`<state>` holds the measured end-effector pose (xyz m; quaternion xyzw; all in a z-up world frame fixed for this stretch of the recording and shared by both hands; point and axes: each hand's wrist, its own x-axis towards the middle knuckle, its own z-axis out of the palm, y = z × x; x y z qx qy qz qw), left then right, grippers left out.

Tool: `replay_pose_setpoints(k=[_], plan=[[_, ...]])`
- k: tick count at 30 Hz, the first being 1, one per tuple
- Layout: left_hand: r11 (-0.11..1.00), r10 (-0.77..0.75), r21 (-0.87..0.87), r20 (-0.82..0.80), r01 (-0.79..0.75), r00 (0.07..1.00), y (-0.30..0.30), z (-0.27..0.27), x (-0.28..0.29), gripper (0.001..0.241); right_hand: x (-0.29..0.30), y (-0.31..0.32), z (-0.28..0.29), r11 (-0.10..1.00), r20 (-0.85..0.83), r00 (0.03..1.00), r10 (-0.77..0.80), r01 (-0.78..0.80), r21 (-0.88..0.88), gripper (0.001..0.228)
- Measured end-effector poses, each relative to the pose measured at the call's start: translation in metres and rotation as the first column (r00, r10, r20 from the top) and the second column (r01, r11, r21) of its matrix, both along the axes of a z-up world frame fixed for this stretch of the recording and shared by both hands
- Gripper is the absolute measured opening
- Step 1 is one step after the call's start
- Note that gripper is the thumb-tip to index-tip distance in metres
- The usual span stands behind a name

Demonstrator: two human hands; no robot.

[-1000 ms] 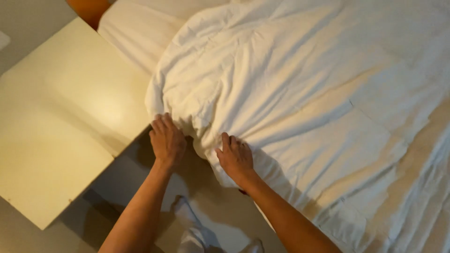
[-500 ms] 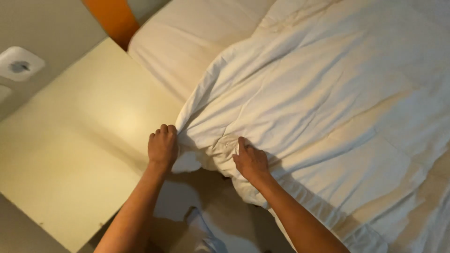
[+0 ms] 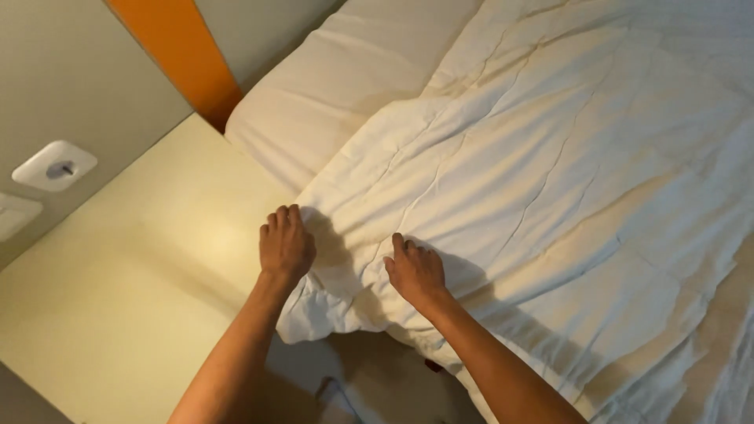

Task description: The person spreads a white duvet over a bed, smoothing it out and tucking the edges under the mattress. They adjust the duvet from multiple sides to ensure it is evenly distributed and neatly arranged.

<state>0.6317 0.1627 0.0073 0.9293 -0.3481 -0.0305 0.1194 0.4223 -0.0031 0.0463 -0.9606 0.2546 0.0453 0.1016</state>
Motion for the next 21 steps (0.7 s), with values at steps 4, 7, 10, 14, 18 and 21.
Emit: replay_pose_setpoints(k=[4,7,10,14,18,21], plan=[[0.998,-0.056,-0.045,-0.064,0.053,0.996,-0.048,0.014,0.012,0.051,0.015,-0.030,0.004,1.000,0.019,1.000,-0.007,0.007,-0.005,0.041],[0.993,-0.113,-0.044,-0.042,0.111,0.993,-0.084,0.013,0.020,0.048,0.024,-0.062,0.007,0.998,0.116,0.992,0.044,-0.040,-0.045,0.035],[0.977,-0.213,0.006,-0.032,0.214,0.976,-0.120,0.010,0.023,0.057,0.034,-0.101,0.008,1.000,0.015,1.000,-0.014,0.014,0.008,0.030],[0.979,-0.197,0.051,-0.038,0.199,0.980,-0.175,0.002,0.040,0.062,0.058,-0.164,0.002,0.998,0.131,0.991,0.023,-0.014,-0.069,0.027],[0.987,-0.161,-0.014,0.044,0.162,0.986,-0.225,-0.012,0.059,0.068,0.083,-0.224,0.001,0.987,0.309,0.938,0.156,-0.137,-0.083,0.027],[0.995,-0.092,0.024,-0.043,0.093,0.995,-0.248,-0.019,0.071,0.069,0.111,-0.265,-0.002,0.968,0.290,0.932,0.219,-0.170,-0.186,0.031]])
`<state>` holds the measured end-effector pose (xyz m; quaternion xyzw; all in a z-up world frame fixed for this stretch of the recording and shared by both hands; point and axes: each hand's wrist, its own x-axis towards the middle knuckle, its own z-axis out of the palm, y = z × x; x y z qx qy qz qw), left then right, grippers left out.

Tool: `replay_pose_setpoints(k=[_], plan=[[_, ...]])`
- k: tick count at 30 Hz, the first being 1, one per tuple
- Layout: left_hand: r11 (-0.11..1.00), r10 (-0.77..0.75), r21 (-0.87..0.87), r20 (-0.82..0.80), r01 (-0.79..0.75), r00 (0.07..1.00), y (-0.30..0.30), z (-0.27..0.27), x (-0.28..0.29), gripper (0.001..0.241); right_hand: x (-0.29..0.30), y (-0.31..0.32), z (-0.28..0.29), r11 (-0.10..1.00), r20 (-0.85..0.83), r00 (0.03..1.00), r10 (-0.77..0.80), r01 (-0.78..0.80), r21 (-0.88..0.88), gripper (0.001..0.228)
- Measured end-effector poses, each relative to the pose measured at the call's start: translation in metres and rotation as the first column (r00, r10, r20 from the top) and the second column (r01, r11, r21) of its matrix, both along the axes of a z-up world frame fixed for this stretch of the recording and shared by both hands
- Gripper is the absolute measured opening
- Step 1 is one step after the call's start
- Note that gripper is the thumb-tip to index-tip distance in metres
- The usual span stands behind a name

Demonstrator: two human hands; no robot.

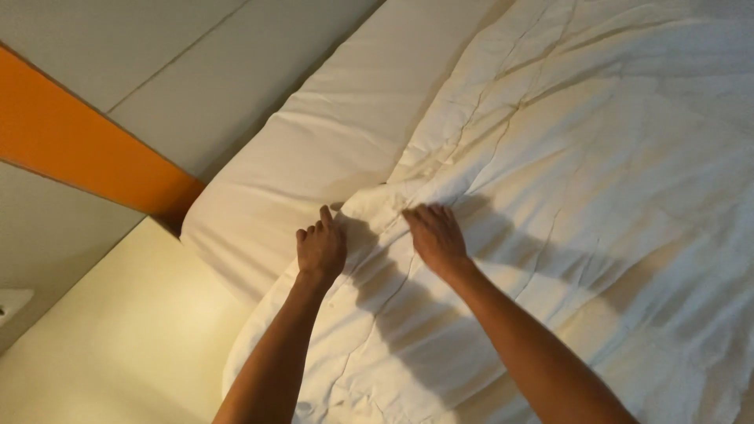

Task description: The person spreads a white duvet over a bed, smoothing it out and tucking the edges under the mattress. They adjust the duvet from multiple sides to ensure it is evenly distributed and neatly arranged.

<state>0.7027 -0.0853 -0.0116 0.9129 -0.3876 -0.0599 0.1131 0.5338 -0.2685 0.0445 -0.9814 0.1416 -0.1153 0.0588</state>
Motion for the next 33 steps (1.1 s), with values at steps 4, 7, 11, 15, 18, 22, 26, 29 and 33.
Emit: replay_pose_setpoints(k=[4,7,11,15,18,22,26,29,33], plan=[[0.999,0.045,0.000,-0.162,-0.046,0.986,-0.014,-0.001,0.013,0.036,0.048,-0.038,0.001,0.995,0.104,0.992,0.068,-0.060,-0.079,0.034],[0.989,0.052,0.146,-0.286,-0.010,0.957,-0.020,0.016,0.011,0.027,0.077,-0.053,-0.007,0.988,0.102,0.994,0.027,-0.011,-0.152,0.041],[0.976,0.127,0.210,-0.377,-0.049,0.918,-0.023,0.020,0.017,0.030,0.108,-0.065,-0.028,0.988,-0.153,0.988,0.038,-0.060,-0.140,0.050],[0.982,0.064,0.188,-0.443,0.024,0.894,-0.033,0.034,0.028,0.054,0.128,-0.086,-0.064,0.948,-0.198,0.973,0.120,-0.172,-0.267,0.026],[0.982,0.106,0.186,-0.496,-0.014,0.862,-0.026,0.042,0.031,0.038,0.134,-0.083,-0.048,0.948,-0.543,0.836,0.081,-0.233,-0.218,0.017],[0.981,0.130,0.190,-0.542,-0.031,0.830,-0.023,0.063,0.041,0.039,0.141,-0.092,-0.019,0.967,-0.508,0.861,-0.003,-0.127,-0.219,0.018],[0.986,0.169,0.082,-0.486,-0.148,0.858,-0.031,0.105,0.061,0.032,0.164,-0.099,0.052,0.941,-0.097,0.995,-0.004,-0.029,-0.338,0.019],[0.972,0.232,0.080,-0.455,-0.220,0.860,-0.028,0.113,0.062,0.028,0.166,-0.097,0.070,0.941,-0.013,1.000,0.020,-0.024,-0.337,0.019],[0.966,0.259,0.116,-0.396,-0.232,0.881,0.003,0.046,0.059,0.030,0.152,-0.089,0.042,0.990,-0.023,0.999,0.028,-0.031,-0.136,0.022]])
